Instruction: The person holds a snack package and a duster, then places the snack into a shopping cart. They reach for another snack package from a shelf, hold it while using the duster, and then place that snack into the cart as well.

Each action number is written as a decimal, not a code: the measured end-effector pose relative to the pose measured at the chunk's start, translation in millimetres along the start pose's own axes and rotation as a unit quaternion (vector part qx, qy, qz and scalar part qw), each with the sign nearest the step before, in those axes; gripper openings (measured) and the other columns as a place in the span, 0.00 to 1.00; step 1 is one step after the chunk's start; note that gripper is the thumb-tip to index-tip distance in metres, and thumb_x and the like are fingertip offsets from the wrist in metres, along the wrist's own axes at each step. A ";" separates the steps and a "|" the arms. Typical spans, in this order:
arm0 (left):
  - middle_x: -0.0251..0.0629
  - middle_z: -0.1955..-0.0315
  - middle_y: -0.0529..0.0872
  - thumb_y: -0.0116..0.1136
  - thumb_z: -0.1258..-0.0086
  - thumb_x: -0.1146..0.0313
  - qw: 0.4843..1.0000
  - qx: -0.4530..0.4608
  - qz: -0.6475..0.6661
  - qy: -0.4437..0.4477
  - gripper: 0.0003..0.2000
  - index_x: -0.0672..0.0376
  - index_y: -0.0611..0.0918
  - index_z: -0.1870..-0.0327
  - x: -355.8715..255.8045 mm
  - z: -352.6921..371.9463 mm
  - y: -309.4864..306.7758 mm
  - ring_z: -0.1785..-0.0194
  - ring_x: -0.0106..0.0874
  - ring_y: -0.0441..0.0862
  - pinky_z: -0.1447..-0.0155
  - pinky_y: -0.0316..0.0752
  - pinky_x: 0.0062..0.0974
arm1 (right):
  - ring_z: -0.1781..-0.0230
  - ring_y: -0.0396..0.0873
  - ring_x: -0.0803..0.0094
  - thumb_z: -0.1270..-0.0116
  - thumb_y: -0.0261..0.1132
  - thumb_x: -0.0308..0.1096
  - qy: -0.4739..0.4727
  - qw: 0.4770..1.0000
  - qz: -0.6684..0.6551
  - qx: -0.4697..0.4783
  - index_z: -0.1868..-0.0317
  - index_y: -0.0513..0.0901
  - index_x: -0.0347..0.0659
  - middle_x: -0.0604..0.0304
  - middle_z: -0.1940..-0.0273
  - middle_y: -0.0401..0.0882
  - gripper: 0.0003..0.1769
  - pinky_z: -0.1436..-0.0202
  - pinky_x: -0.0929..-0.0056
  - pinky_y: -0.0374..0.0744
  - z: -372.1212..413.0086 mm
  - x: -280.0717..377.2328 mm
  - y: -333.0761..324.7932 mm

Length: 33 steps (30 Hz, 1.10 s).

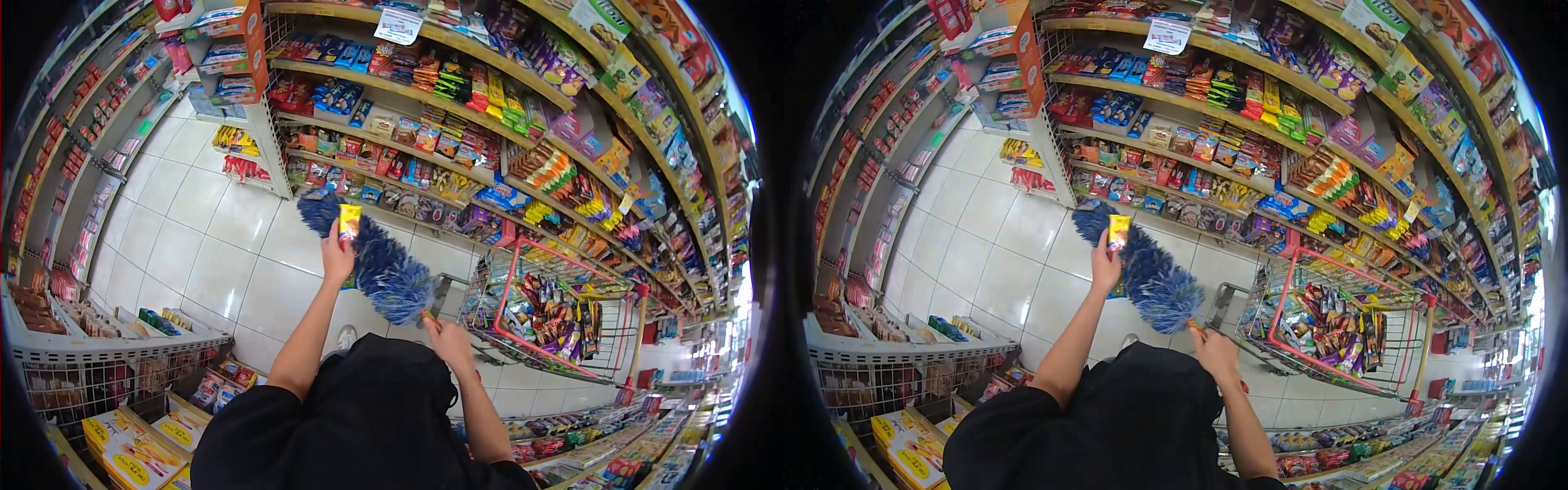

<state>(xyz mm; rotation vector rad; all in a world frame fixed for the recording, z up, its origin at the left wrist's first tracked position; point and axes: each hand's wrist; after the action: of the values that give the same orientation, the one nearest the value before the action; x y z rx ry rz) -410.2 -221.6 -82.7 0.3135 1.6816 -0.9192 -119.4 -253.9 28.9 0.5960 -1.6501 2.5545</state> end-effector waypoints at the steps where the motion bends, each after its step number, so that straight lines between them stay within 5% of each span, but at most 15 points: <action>1: 0.53 0.60 0.73 0.53 0.40 0.74 0.998 -0.041 -0.037 0.032 0.28 0.54 0.65 0.34 4.4 3.5 -0.4 0.54 0.46 0.70 0.46 0.65 0.37 | 0.67 0.78 0.43 0.34 0.50 0.57 -0.011 1.000 -0.004 -0.004 0.67 0.80 0.35 0.39 0.73 0.79 0.30 0.61 0.52 0.75 -1.0 5.1 4.2; 6: 0.71 0.39 0.53 0.42 0.29 0.62 0.984 -0.143 -0.100 -0.022 0.24 0.46 0.62 0.31 -5.6 5.2 -1.1 0.35 0.60 0.52 0.32 0.50 0.44 | 0.68 0.78 0.44 0.34 0.50 0.57 -0.032 0.999 -0.018 0.014 0.68 0.80 0.34 0.40 0.74 0.78 0.30 0.61 0.52 0.74 0.4 33.8 -7.4; 9: 0.76 0.37 0.47 0.40 0.27 0.55 0.997 -0.039 -0.071 0.008 0.24 0.46 0.59 0.30 -12.0 9.4 5.1 0.32 0.65 0.45 0.31 0.47 0.46 | 0.67 0.78 0.43 0.34 0.49 0.57 -0.019 0.999 -0.029 0.021 0.68 0.80 0.35 0.40 0.74 0.78 0.30 0.61 0.52 0.74 -3.0 43.4 -11.3; 12: 0.78 0.39 0.50 0.39 0.27 0.53 0.995 -0.067 -0.053 0.052 0.25 0.46 0.58 0.30 -14.1 14.1 4.8 0.34 0.65 0.51 0.35 0.57 0.46 | 0.68 0.78 0.43 0.34 0.50 0.57 -0.017 0.999 -0.038 0.011 0.68 0.80 0.35 0.39 0.74 0.78 0.30 0.62 0.52 0.74 -6.6 46.1 -9.3; 15: 0.73 0.41 0.57 0.40 0.27 0.53 0.996 -0.037 -0.047 -0.066 0.25 0.43 0.58 0.30 -13.7 16.1 0.7 0.44 0.63 0.67 0.45 0.69 0.46 | 0.68 0.78 0.43 0.34 0.50 0.56 -0.013 0.999 -0.036 0.000 0.69 0.80 0.34 0.38 0.74 0.78 0.29 0.63 0.52 0.75 -1.5 47.7 -9.4; 19: 0.62 0.48 0.68 0.43 0.29 0.53 0.983 0.050 -0.174 0.010 0.25 0.40 0.58 0.31 -45.1 43.0 -16.6 0.66 0.55 0.79 0.62 0.75 0.45 | 0.66 0.77 0.42 0.33 0.49 0.57 0.010 0.997 -0.070 -0.020 0.69 0.79 0.34 0.39 0.72 0.78 0.30 0.63 0.52 0.73 -12.7 29.3 -6.6; 22: 0.59 0.54 0.74 0.44 0.30 0.54 0.978 0.110 -0.177 -0.011 0.23 0.41 0.64 0.33 -7.6 55.2 -13.2 0.66 0.54 0.79 0.62 0.75 0.45 | 0.66 0.77 0.42 0.32 0.48 0.55 0.011 0.990 -0.106 -0.095 0.68 0.79 0.33 0.38 0.72 0.77 0.30 0.63 0.52 0.73 -17.8 22.6 -11.0; 24: 0.46 0.66 0.79 0.47 0.31 0.52 0.990 0.104 -0.091 0.004 0.24 0.52 0.70 0.37 80.8 62.6 13.9 0.69 0.44 0.80 0.65 0.76 0.37 | 0.66 0.77 0.42 0.32 0.47 0.54 0.012 0.983 -0.131 -0.131 0.68 0.78 0.34 0.39 0.72 0.77 0.29 0.63 0.51 0.72 -22.2 24.8 -16.5; 27: 0.35 0.69 0.76 0.54 0.34 0.52 0.916 0.189 0.147 -0.322 0.26 0.61 0.71 0.42 59.7 72.0 3.4 0.73 0.29 0.78 0.71 0.74 0.25 | 0.66 0.76 0.40 0.32 0.47 0.54 0.017 0.978 -0.161 -0.128 0.69 0.78 0.36 0.41 0.72 0.78 0.28 0.63 0.51 0.72 -25.7 24.9 -15.8; 30: 0.28 0.76 0.70 0.60 0.38 0.53 0.838 0.223 0.298 -0.398 0.21 0.61 0.75 0.53 24.0 68.5 -11.2 0.78 0.18 0.69 0.78 0.66 0.16 | 0.66 0.77 0.42 0.31 0.46 0.54 -0.009 0.983 -0.152 -0.099 0.67 0.79 0.33 0.38 0.72 0.77 0.30 0.62 0.54 0.73 -21.5 23.4 -6.8; 31: 0.26 0.78 0.70 0.60 0.37 0.56 0.837 0.209 0.324 -0.389 0.13 0.56 0.75 0.65 4.6 65.6 -16.0 0.83 0.15 0.65 0.81 0.61 0.15 | 0.65 0.77 0.42 0.32 0.47 0.55 -0.004 0.990 -0.114 -0.080 0.67 0.79 0.33 0.38 0.71 0.78 0.30 0.61 0.53 0.73 -22.0 20.7 -4.8; 33: 0.26 0.77 0.70 0.59 0.37 0.57 0.822 0.248 0.365 -0.360 0.12 0.55 0.74 0.65 -4.4 54.5 -21.2 0.83 0.15 0.65 0.81 0.61 0.15 | 0.65 0.78 0.42 0.33 0.47 0.56 0.007 0.999 -0.035 -0.038 0.66 0.80 0.34 0.38 0.71 0.78 0.30 0.61 0.52 0.74 -25.0 9.2 3.5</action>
<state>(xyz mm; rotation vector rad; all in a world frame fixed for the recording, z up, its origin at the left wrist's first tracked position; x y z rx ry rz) -383.9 -273.1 -73.1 0.7845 0.5057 -0.7227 -136.1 -234.8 20.0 0.6179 -1.6823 2.4308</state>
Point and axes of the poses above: each hand's wrist, its own z-axis away from the middle knuckle, its own y-axis out of the palm, x = y × z
